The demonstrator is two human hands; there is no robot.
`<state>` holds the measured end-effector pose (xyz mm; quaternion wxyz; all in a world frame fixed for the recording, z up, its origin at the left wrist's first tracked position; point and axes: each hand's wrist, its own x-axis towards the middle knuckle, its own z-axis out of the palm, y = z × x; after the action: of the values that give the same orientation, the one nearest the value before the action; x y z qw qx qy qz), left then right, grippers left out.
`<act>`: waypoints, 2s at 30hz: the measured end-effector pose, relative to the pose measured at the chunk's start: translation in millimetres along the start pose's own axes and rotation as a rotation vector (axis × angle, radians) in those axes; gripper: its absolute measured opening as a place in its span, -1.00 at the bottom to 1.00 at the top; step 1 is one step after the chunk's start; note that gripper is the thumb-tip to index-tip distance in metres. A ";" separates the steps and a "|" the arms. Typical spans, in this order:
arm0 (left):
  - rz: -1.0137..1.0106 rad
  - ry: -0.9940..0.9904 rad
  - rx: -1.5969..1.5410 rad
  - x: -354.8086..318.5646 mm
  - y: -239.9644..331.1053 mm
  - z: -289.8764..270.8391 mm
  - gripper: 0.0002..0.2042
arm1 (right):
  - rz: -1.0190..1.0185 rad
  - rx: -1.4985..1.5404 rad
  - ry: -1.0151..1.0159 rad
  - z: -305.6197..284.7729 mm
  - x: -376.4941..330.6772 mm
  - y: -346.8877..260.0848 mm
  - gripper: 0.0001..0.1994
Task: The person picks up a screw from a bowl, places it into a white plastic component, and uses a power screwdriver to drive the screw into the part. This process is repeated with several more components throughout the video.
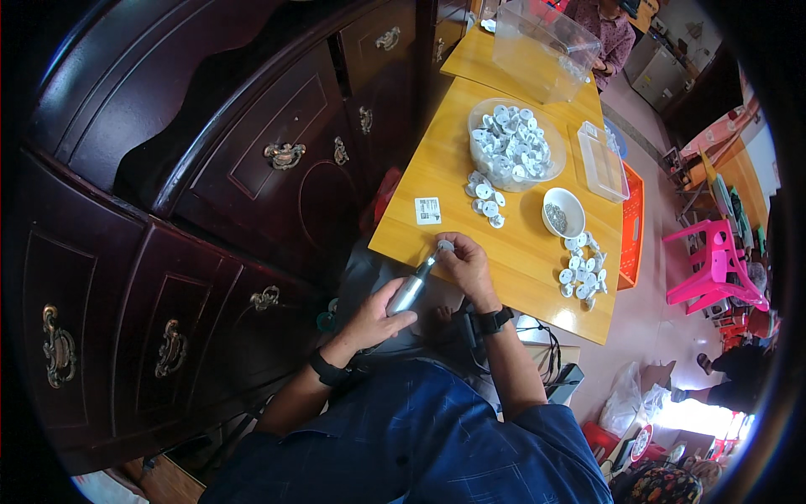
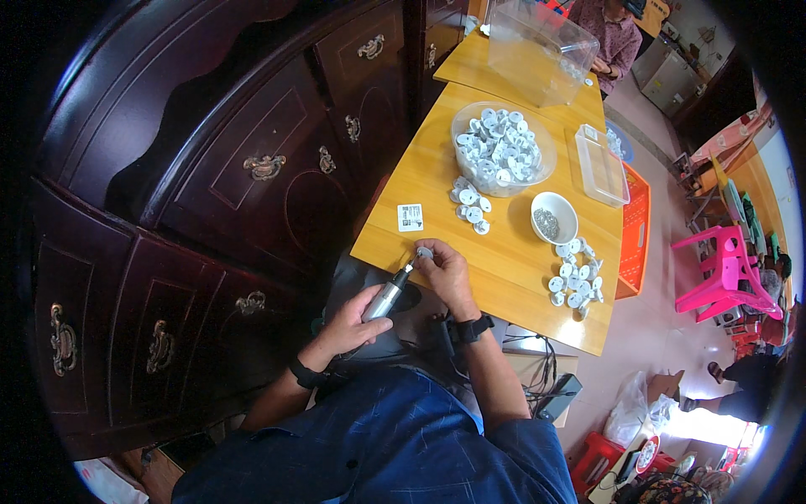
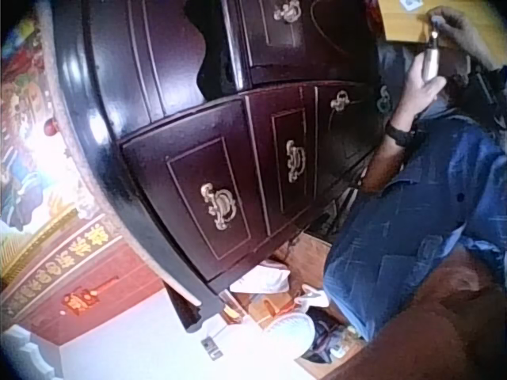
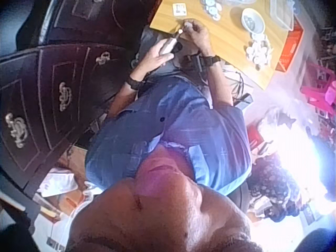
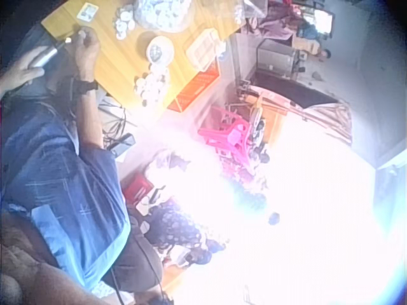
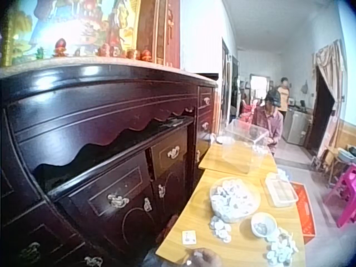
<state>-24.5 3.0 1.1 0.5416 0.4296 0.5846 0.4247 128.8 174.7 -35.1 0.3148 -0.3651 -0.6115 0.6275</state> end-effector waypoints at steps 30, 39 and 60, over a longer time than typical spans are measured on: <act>-0.103 -0.099 -0.252 8.0 -6.8 -5.2 -0.52 | -0.176 -0.117 0.009 2.8 -1.7 9.1 -0.85; -0.019 -0.090 -0.161 5.8 1.4 0.5 -0.44 | 0.003 0.177 0.032 -6.0 -14.6 13.8 -0.79; -0.060 -0.012 -0.101 14.5 7.0 6.7 -0.48 | -0.135 -0.126 0.701 -171.7 -46.4 -34.5 -0.86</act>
<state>-18.2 19.1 3.6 0.5784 0.3866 0.5718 0.4348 296.7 229.8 5.2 0.5227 -0.5356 -0.5267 0.4032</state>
